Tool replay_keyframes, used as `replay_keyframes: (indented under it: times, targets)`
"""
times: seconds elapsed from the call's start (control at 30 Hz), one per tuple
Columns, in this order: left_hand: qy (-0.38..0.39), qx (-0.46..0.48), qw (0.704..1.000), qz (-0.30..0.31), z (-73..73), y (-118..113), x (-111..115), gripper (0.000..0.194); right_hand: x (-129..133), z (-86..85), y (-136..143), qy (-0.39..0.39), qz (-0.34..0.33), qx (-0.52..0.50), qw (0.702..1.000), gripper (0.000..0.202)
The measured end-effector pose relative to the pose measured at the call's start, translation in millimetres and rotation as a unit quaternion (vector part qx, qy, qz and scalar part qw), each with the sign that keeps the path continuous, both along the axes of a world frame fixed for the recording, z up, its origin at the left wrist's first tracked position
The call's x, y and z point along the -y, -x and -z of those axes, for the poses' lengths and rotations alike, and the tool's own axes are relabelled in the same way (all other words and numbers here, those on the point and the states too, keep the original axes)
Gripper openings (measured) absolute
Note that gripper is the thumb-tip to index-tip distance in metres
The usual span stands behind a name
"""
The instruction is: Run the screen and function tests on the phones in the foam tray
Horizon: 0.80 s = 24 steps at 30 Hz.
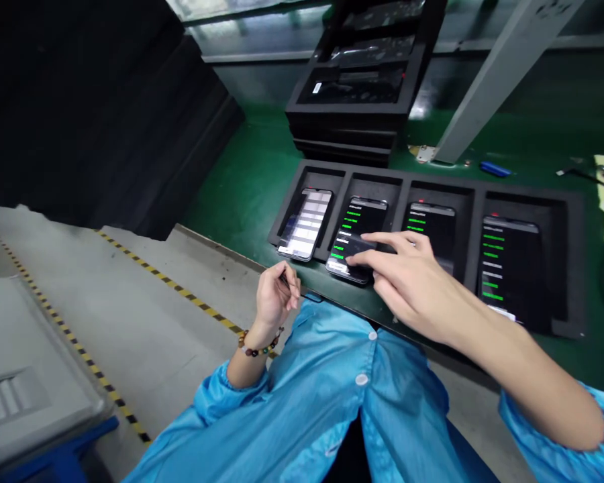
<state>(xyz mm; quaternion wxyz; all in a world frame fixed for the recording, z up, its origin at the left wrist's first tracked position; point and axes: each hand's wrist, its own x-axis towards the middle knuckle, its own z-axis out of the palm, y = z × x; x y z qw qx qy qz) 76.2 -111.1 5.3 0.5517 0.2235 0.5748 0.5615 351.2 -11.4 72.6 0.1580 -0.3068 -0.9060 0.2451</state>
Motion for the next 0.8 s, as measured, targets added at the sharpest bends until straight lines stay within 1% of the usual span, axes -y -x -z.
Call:
replay_keyframes:
  times: [0.1, 0.17, 0.23, 0.33, 0.4, 0.47, 0.57, 0.63, 0.73, 0.8]
  targets:
    - [-0.011, -0.004, 1.0, 0.02, -6.5, -1, -2, 0.051, 8, 3.0, -2, 0.008, -0.009, 0.008, 1.0, 0.046]
    - [-0.019, -0.006, 0.999, 0.032, -11.4, -1, -3, 0.051, 11, -0.1, -8, 0.02, 0.002, -0.001, 1.0, 0.047]
    - [-0.035, -0.011, 0.998, 0.042, -16.3, -3, -3, 0.051, 14, -5.8, -25, 0.032, 0.04, -0.008, 0.999, 0.047]
    - [-0.066, -0.013, 0.995, 0.067, -23.2, -6, -5, 0.052, 26, -10.7, -59, 0.032, 0.123, -0.008, 0.992, 0.044]
    - [-0.073, -0.007, 0.993, 0.097, -27.6, -11, -6, 0.054, 36, -7.9, -78, 0.034, 0.159, 0.003, 0.987, 0.043]
    - [-0.07, 0.002, 0.989, 0.131, -31.7, -16, -9, 0.055, 43, -1.1, -89, 0.043, 0.174, 0.012, 0.984, 0.042]
    - [-0.069, 0.013, 0.981, 0.181, -37.4, -27, -11, 0.058, 47, 8.4, -96, 0.05, 0.184, 0.014, 0.982, 0.043]
    - [-0.072, 0.021, 0.974, 0.212, -40.8, -37, -12, 0.059, 48, 9.5, -97, 0.044, 0.195, 0.007, 0.98, 0.042]
    - [-0.078, 0.052, 0.96, 0.264, -46.9, -57, -14, 0.059, 57, 3.0, -92, 0.029, 0.212, -0.029, 0.976, 0.039]
    - [-0.086, 0.096, 0.942, 0.309, -52.9, -73, -16, 0.057, 71, -2.6, -83, 0.044, 0.191, -0.068, 0.978, 0.038]
